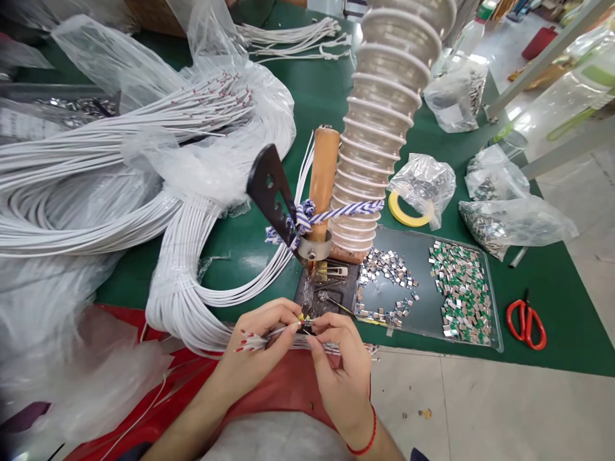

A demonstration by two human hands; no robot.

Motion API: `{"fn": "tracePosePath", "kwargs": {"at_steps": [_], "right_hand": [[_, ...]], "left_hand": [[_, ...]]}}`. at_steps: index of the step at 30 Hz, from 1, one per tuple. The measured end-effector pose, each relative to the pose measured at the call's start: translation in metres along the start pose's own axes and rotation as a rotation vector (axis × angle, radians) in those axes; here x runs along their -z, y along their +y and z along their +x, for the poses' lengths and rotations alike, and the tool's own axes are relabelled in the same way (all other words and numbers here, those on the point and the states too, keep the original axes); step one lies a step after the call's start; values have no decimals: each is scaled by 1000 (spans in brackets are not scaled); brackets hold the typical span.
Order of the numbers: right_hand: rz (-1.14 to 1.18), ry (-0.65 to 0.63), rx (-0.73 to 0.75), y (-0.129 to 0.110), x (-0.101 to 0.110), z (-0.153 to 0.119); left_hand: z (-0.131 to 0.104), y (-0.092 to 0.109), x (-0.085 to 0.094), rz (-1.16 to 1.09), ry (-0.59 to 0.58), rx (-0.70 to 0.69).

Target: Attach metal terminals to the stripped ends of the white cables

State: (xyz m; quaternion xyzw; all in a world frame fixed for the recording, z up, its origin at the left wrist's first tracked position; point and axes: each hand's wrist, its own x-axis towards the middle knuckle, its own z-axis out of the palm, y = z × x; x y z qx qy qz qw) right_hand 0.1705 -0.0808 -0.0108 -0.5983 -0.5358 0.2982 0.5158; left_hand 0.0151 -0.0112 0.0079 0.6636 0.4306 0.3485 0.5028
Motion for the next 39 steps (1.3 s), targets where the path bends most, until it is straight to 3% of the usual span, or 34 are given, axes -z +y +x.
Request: {"fn": "tracePosePath", "kwargs": {"at_steps": [10, 20, 39], "right_hand": [[6, 37, 44, -7, 0, 7], [93, -22, 44, -3, 3, 12], [142, -18, 46, -9, 3, 31]], "left_hand": [[2, 3, 8, -84, -131, 109], [5, 7, 14, -95, -190, 105], [17, 11, 16, -73, -150, 83]]}}
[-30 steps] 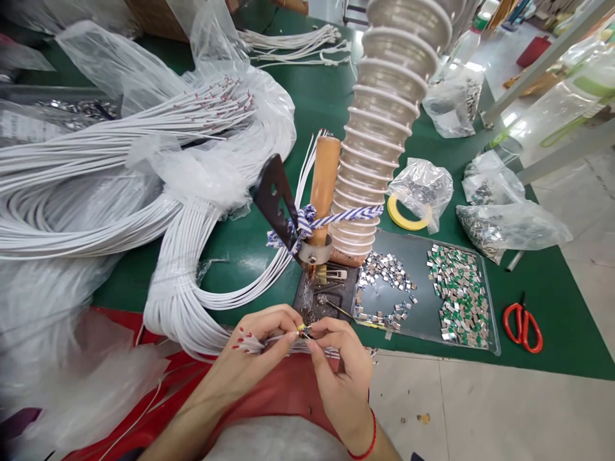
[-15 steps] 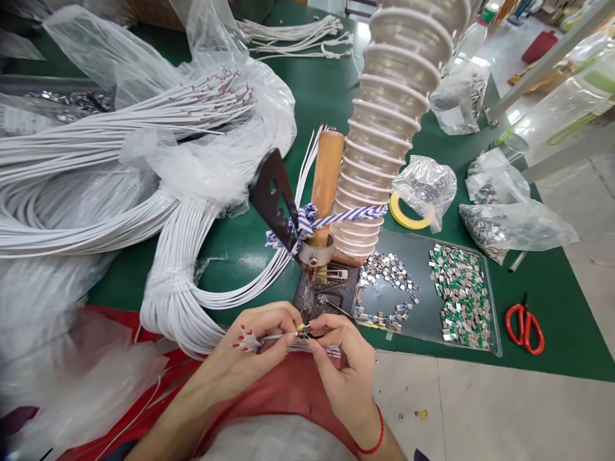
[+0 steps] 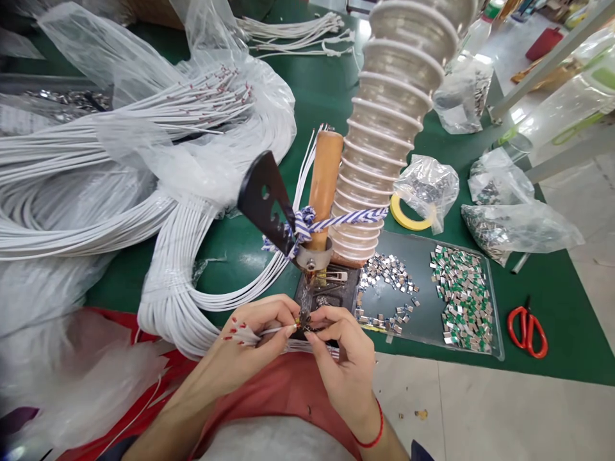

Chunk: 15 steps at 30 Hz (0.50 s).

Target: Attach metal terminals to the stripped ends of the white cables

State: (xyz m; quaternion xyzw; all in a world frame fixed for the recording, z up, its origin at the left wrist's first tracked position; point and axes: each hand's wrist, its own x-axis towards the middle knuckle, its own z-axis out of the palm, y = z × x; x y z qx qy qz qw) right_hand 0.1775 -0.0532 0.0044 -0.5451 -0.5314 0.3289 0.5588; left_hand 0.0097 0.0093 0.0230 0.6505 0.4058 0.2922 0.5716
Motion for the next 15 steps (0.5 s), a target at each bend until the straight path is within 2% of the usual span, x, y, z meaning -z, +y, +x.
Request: {"fn": "tracePosePath", "kwargs": {"at_steps": [9, 15], "right_hand": [[1, -18, 2, 4, -2, 2], [-32, -37, -14, 5, -2, 0]], "left_hand": [[2, 2, -2, -44, 31, 7], [-1, 1, -2, -23, 21, 59]]}}
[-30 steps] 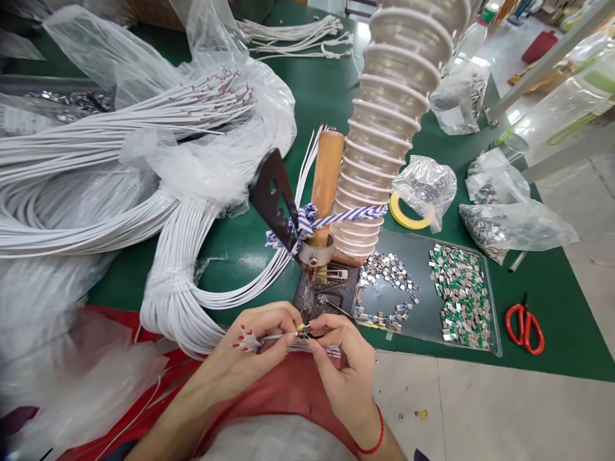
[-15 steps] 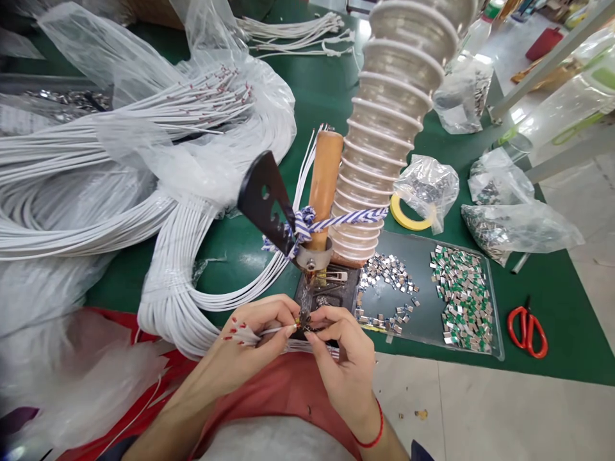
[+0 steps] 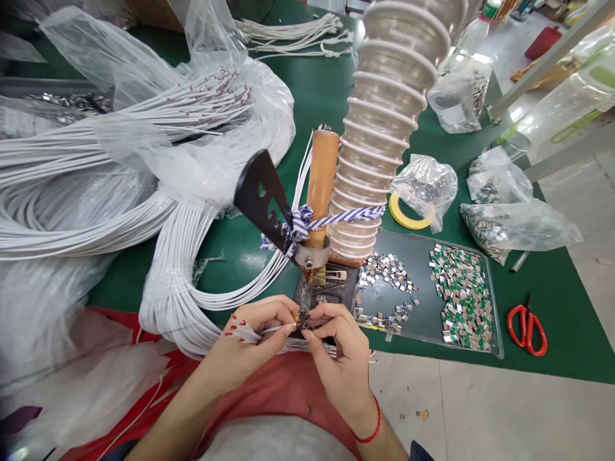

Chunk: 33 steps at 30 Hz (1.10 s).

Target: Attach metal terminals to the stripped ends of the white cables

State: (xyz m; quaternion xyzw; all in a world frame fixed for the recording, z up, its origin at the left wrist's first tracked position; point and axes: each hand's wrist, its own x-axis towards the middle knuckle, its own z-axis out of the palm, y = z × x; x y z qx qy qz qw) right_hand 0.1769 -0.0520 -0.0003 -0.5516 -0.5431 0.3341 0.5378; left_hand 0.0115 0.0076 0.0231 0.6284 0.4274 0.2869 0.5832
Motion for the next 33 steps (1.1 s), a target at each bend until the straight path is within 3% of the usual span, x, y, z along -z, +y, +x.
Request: {"fn": "tracePosePath", "kwargs": {"at_steps": [8, 33], "right_hand": [[-3, -37, -24, 3, 5, -4], [15, -37, -23, 2, 4, 2]], "left_hand": [[2, -4, 0, -33, -57, 53], [5, 1, 0, -88, -11, 67]]}}
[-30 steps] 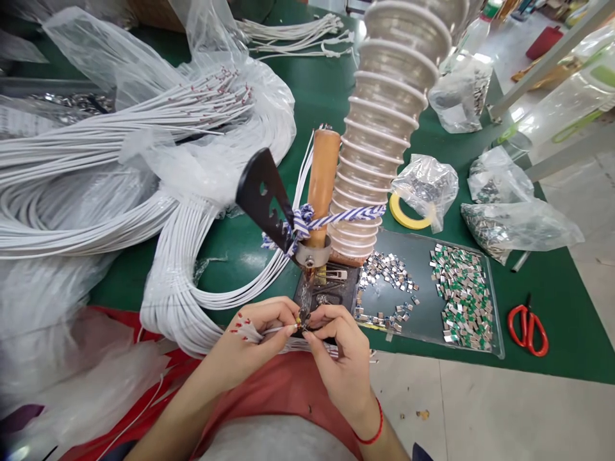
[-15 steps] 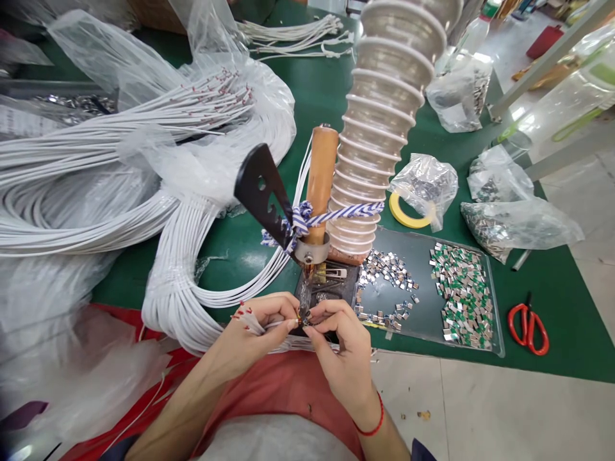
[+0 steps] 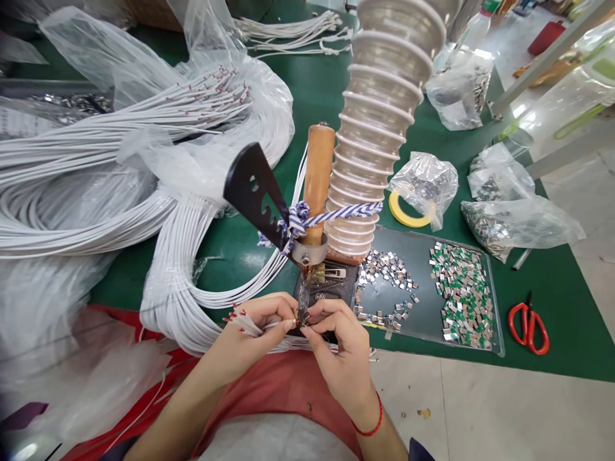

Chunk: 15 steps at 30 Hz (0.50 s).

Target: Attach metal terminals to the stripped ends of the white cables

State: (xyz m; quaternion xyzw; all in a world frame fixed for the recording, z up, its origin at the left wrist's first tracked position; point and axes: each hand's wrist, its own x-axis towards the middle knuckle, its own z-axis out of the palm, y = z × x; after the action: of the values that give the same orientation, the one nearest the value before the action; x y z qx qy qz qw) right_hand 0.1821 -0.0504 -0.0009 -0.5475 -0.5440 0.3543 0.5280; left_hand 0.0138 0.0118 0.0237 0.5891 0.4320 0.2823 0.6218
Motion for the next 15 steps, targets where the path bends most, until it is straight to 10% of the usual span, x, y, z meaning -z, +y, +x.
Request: {"fn": "tracePosePath", "kwargs": {"at_steps": [15], "right_hand": [[-93, -15, -21, 1, 6, -17]], "left_hand": [[-12, -14, -4, 41, -44, 24]]}}
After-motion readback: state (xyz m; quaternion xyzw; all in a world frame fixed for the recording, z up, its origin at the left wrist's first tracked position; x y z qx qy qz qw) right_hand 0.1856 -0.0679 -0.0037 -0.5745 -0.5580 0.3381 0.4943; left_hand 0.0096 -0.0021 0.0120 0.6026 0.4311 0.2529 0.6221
